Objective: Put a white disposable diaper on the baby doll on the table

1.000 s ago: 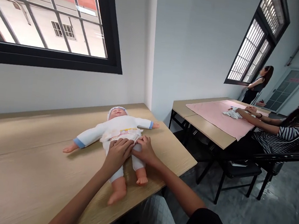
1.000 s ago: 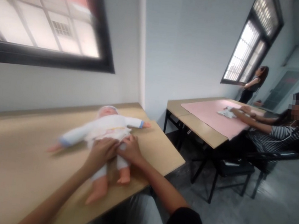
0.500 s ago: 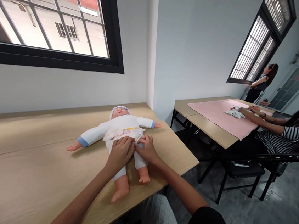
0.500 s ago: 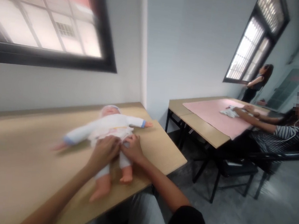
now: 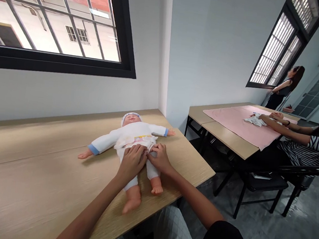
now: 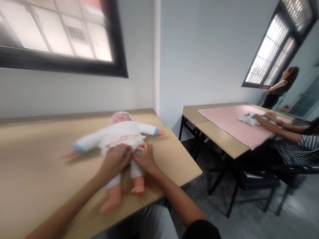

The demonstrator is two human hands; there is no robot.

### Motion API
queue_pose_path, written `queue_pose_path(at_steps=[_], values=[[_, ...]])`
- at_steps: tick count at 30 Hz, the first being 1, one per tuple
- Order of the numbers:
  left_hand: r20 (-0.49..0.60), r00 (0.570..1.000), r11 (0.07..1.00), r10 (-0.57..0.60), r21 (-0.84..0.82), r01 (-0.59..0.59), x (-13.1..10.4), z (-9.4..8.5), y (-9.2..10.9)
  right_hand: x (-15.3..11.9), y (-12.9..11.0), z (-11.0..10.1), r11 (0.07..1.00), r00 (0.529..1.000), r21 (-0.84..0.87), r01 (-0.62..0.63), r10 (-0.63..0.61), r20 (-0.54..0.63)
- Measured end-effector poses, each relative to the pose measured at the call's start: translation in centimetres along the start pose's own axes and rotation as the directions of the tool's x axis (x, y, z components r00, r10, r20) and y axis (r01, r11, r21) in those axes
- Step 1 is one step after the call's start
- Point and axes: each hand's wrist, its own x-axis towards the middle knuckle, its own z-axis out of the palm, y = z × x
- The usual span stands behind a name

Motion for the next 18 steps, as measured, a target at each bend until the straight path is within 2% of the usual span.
queue_pose_path(at_steps=[12,18], values=[[0.007,1.000,0.999,0.020,0.038,-0.021,0.30,-0.27,0.01,0.28,-0.22,0.06,0.995,1.000,-0.095,-0.001,0.002,0.014],[-0.006,0.997,0.992,0.082,0.092,-0.081,0.72,-0.17,-0.67,0.93,-0.23,-0.21,0.981,0.995,-0.186,0.054,-0.037,0.094]])
